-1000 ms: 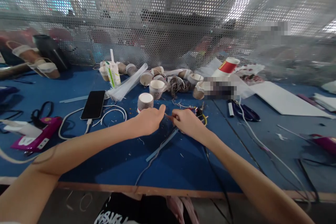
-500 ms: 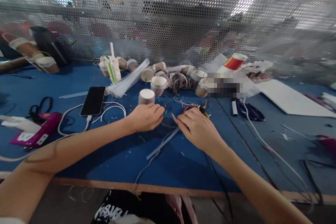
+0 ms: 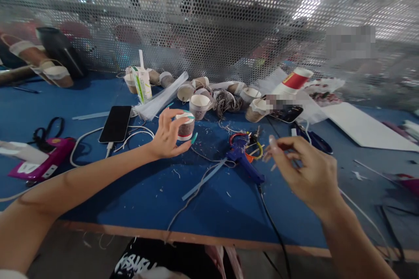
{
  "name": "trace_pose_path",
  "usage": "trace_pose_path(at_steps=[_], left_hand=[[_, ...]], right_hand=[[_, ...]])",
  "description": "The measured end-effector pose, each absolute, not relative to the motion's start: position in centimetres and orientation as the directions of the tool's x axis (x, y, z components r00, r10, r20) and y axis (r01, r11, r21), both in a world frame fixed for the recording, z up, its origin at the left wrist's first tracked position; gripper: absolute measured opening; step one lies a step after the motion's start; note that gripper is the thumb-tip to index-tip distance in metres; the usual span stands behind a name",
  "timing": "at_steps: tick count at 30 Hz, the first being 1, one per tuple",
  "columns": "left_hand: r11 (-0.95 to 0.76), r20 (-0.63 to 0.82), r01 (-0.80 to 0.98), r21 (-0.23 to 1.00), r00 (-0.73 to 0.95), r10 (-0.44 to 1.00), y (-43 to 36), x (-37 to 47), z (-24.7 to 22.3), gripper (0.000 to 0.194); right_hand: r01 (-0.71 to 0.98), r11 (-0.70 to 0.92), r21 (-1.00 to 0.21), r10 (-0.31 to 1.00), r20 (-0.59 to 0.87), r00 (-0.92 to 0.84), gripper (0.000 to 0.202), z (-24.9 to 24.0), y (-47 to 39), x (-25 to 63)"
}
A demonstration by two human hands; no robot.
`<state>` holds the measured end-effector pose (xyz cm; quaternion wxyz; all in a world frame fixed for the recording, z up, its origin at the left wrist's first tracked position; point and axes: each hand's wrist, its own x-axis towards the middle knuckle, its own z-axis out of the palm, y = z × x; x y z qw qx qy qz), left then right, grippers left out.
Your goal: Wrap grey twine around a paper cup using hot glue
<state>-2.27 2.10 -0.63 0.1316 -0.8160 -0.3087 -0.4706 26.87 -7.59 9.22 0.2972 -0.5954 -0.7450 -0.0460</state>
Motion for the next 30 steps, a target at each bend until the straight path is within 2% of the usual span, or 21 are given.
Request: trace_pose_path(at_steps=[3, 4, 6, 8, 10, 12, 15, 20, 26, 28, 30], left_hand=[[-0.825, 0.832, 0.561, 0.069, 0.423, 0.358, 2.1, -2.5, -0.5, 0.065], [-0.824, 0.816, 0.56, 0.088, 0.434, 0.382, 2.1, -2.4, -0.5, 0.069], [-0.794, 0.756, 0.583, 0.173, 0.438, 0.486, 2.1, -2.1, -0.8, 0.078], [-0.74, 0.67, 0.602, 0.299, 0.42, 0.612, 2.1, -1.8, -1.2, 0.085], [-0.68, 0.587, 0.603, 0.417, 0.392, 0.708, 2.1, -1.7, -1.6, 0.091], [-0.644, 0.541, 0.587, 0.491, 0.374, 0.754, 2.1, -1.7, -1.8, 0.092], [-0.64, 0.528, 0.553, 0.533, 0.373, 0.762, 2.3, -1.8, -1.8, 0.09], [-0.634, 0.576, 0.556, 0.538, 0.306, 0.758, 2.8, -1.9, -1.9, 0.09], [-0.55, 0.583, 0.61, 0.571, 0.171, 0.794, 3.3, -2.2, -1.8, 0.09], [-0.522, 0.569, 0.665, 0.535, 0.173, 0.804, 3.1, -2.3, -1.3, 0.09], [-0.492, 0.555, 0.747, 0.447, 0.199, 0.807, 2.8, -2.4, -0.8, 0.083]], right_hand=[[0.965, 0.2, -0.169, 0.948, 0.28, -0.148, 0.034, 8.5, -6.0, 27.9], [0.972, 0.193, -0.132, 0.969, 0.184, -0.167, 0.039, 8.0, -5.7, 28.1], [0.98, 0.194, -0.053, 0.981, 0.012, -0.194, 0.035, 6.8, -5.5, 27.9], [0.982, 0.174, 0.069, 0.985, -0.026, -0.173, 0.025, 5.7, -5.6, 27.1], [0.974, 0.14, 0.176, 0.989, 0.019, -0.146, 0.019, 4.9, -5.8, 26.1], [0.969, 0.109, 0.223, 0.989, 0.074, -0.128, 0.019, 4.2, -5.9, 25.4], [0.972, 0.08, 0.222, 0.983, 0.144, -0.114, 0.018, 3.7, -5.6, 24.8], [0.981, 0.059, 0.187, 0.967, 0.234, -0.103, 0.022, 3.8, -5.0, 24.5], [0.996, 0.07, 0.049, 0.952, 0.296, -0.081, 0.031, 4.7, -3.7, 23.4], [0.995, 0.102, 0.01, 0.95, 0.294, -0.1, 0.033, 4.8, -3.0, 23.0], [0.993, 0.118, -0.009, 0.945, 0.309, -0.109, 0.033, 4.6, -2.4, 22.7]])
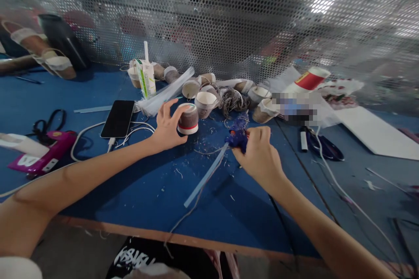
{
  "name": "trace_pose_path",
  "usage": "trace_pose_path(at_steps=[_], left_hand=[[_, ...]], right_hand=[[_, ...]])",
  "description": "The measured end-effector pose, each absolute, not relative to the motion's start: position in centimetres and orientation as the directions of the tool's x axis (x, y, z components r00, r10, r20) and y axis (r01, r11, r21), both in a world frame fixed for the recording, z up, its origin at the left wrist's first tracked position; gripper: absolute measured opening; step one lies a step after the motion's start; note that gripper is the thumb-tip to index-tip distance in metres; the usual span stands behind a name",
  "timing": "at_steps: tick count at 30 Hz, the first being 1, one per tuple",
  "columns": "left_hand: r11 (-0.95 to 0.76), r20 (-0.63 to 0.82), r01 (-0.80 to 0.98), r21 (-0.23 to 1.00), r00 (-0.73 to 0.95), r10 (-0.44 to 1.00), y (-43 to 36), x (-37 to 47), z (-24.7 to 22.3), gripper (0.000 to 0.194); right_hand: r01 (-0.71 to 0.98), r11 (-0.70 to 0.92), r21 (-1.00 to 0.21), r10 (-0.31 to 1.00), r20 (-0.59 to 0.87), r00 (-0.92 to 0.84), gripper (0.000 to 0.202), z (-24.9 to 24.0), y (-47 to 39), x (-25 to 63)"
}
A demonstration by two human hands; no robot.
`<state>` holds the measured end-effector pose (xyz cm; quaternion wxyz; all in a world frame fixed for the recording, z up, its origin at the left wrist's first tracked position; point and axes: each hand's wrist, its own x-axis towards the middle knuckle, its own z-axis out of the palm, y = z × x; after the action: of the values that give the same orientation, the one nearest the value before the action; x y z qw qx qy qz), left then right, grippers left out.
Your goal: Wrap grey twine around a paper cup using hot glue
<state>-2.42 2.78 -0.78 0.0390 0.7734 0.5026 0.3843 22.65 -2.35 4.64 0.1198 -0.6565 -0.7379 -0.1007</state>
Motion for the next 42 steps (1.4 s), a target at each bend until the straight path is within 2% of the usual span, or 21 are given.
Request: trace_pose_path(at_steps=[3, 6, 8, 10, 14, 16, 19, 21, 23, 25, 28, 31, 33, 36, 38, 42], left_hand=[[-0.498, 0.578, 0.802, 0.329, 0.246, 0.778, 2.3, -2.5, -0.2, 0.077], [-0.577, 0.649, 0.78, 0.243, 0.311, 0.694, 2.1, -2.6, 0.0, 0.079], [-0.672, 0.736, 0.718, 0.184, 0.352, 0.578, 2.0, -2.6, 0.3, 0.077], [-0.773, 0.832, 0.622, 0.128, 0.357, 0.425, 1.8, -2.6, 0.8, 0.066], [-0.887, 0.9, 0.462, 0.029, 0.374, 0.224, 0.4, -2.2, 2.1, 0.041], [-0.927, 0.881, 0.369, 0.071, 0.413, 0.232, -0.6, -1.7, 2.4, 0.035], [-0.903, 0.792, 0.319, 0.287, 0.452, 0.411, -1.7, -0.7, 2.5, 0.028], [-0.82, 0.654, 0.344, 0.457, 0.495, 0.572, -2.0, 0.1, 2.5, 0.025], [-0.699, 0.473, 0.418, 0.581, 0.525, 0.707, -1.7, 1.0, 2.5, 0.032], [-0.606, 0.325, 0.435, 0.666, 0.562, 0.76, -1.3, 2.0, 2.7, 0.039], [-0.542, 0.217, 0.381, 0.749, 0.632, 0.744, -0.7, 2.8, 3.1, 0.01], [-0.533, 0.314, 0.271, 0.802, 0.568, 0.761, -0.5, 2.6, 3.7, 0.019], [-0.562, 0.446, 0.142, 0.815, 0.465, 0.764, -0.5, 2.0, 4.2, 0.021], [-0.562, 0.528, 0.017, 0.827, 0.317, 0.788, -0.3, 1.2, 5.1, 0.026], [-0.545, 0.543, -0.069, 0.836, 0.252, 0.801, 0.0, 1.2, 5.7, 0.03], [-0.542, 0.564, -0.166, 0.824, 0.16, 0.81, 0.7, 2.1, 7.0, 0.033]], right_hand=[[0.99, 0.136, -0.033, 0.925, 0.361, -0.115, 0.032, 4.0, -1.7, 22.6], [0.982, 0.172, -0.075, 0.905, 0.405, -0.127, 0.031, 3.2, -1.6, 23.1], [0.979, 0.169, -0.11, 0.903, 0.415, -0.109, 0.03, 2.8, -1.6, 23.4], [0.979, 0.143, -0.145, 0.912, 0.404, -0.073, 0.03, 2.6, -1.7, 23.7], [0.974, 0.116, -0.194, 0.915, 0.403, -0.029, 0.031, 2.4, -1.6, 24.0], [0.968, 0.14, -0.208, 0.906, 0.421, -0.041, 0.032, 2.4, -1.6, 24.1], [0.959, 0.192, -0.21, 0.885, 0.459, -0.077, 0.032, 2.3, -1.5, 24.2], [0.956, 0.209, -0.204, 0.875, 0.477, -0.089, 0.031, 2.3, -1.5, 24.2], [0.957, 0.21, -0.199, 0.872, 0.482, -0.091, 0.031, 2.3, -1.6, 24.1], [0.961, 0.203, -0.189, 0.871, 0.483, -0.089, 0.03, 2.3, -1.8, 23.9], [0.978, 0.161, -0.132, 0.883, 0.463, -0.083, 0.031, 2.8, -1.8, 23.9], [0.995, 0.103, -0.008, 0.916, 0.39, -0.091, 0.032, 3.7, -1.7, 24.9], [0.992, 0.074, 0.097, 0.943, 0.317, -0.101, 0.035, 4.5, -1.7, 26.1], [0.969, -0.001, 0.248, 0.973, 0.223, -0.057, 0.037, 5.5, -2.1, 28.2], [0.951, -0.08, 0.298, 0.974, 0.225, 0.011, 0.039, 5.9, -2.8, 29.3], [0.906, -0.293, 0.306, 0.925, 0.331, 0.187, 0.049, 6.2, -4.2, 31.1]])
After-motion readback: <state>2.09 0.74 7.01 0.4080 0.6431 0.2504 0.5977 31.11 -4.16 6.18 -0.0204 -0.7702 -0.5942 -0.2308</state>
